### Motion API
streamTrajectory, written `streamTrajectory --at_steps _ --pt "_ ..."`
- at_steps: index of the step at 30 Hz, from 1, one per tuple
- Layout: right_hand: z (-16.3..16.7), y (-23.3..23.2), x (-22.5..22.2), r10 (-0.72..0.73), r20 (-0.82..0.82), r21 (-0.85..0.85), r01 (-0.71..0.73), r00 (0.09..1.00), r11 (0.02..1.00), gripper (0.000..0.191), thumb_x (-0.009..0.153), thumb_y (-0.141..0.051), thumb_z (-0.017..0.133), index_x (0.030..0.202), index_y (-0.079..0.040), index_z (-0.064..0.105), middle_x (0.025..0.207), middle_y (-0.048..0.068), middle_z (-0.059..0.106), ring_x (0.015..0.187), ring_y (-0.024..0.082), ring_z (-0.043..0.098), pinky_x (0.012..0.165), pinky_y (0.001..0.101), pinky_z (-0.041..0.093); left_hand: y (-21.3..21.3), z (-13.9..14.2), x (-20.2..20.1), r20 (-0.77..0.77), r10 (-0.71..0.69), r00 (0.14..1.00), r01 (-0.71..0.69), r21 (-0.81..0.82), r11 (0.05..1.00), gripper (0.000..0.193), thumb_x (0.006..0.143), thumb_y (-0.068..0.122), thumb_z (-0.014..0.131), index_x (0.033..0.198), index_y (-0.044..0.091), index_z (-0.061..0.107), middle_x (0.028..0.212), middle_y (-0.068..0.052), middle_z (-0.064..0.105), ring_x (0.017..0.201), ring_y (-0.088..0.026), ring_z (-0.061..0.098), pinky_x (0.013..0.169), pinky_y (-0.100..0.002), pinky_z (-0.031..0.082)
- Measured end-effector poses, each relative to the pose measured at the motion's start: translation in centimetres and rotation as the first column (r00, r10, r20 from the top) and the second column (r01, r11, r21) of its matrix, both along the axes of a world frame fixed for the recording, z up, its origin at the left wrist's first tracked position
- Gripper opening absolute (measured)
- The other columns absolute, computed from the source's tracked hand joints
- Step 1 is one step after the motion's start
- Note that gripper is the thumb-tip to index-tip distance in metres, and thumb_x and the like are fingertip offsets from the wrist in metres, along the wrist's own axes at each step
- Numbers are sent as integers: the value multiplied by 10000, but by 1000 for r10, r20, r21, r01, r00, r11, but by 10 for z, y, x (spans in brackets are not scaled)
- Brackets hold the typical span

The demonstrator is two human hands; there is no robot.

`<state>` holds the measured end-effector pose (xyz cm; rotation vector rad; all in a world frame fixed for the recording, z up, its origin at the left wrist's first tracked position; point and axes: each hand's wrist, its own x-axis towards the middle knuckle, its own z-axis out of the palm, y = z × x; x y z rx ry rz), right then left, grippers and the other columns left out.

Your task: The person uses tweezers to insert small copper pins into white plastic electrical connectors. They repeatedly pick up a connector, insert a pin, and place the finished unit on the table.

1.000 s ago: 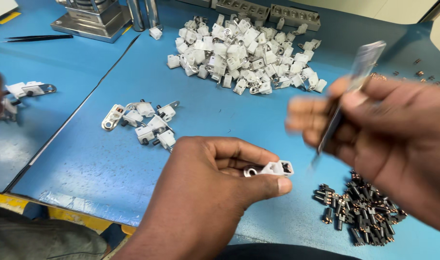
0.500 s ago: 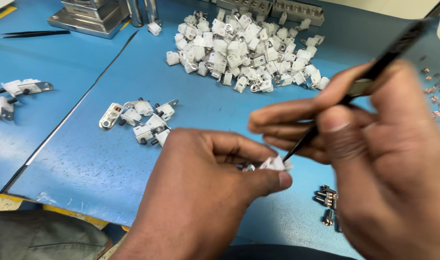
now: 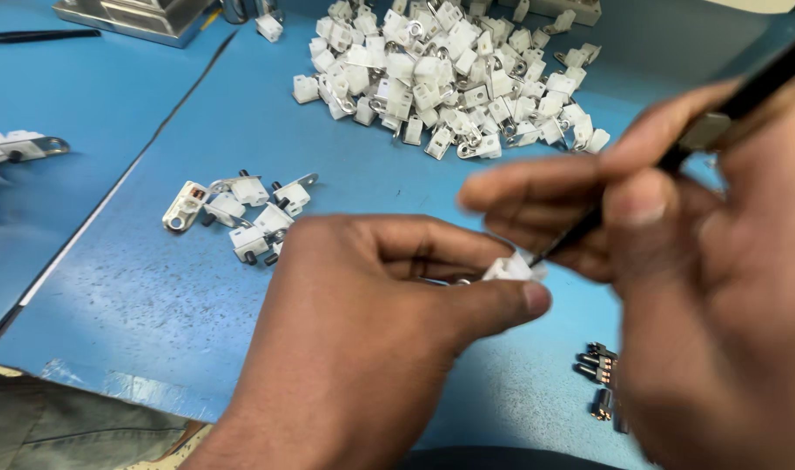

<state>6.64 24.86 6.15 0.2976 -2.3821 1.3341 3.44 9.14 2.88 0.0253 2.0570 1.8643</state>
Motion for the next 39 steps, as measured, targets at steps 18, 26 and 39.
streamTrajectory --at_steps 18,26,39 --pt "-61 55 -135 -423 432 543 145 797 827 411 928 -416 686 1094 -40 701 852 127 688 779 252 621 736 453 505 -89 -26 -64 -617 -101 781 -463 -679 570 429 807 200 830 1210 117 707 1177 -170 717 1037 -355 678 834 -485 520" --pt "-30 60 -18 -137 914 99 116 383 988 391 877 -456 756 967 -76 732 627 9 444 514 121 313 465 314 238 -7 -28 3 -322 -191 927 153 -140 978 540 761 273 876 1266 147 731 1141 -29 772 962 -172 711 805 -350 571" --pt "-32 92 11 -632 583 783 -146 510 605 330 893 -408 756 1200 -319 835 982 -21 777 841 176 699 812 331 582 5 -32 22 305 -210 929 51 455 889 467 969 245 711 1310 -36 558 1080 -167 769 896 -271 821 822 -401 666"
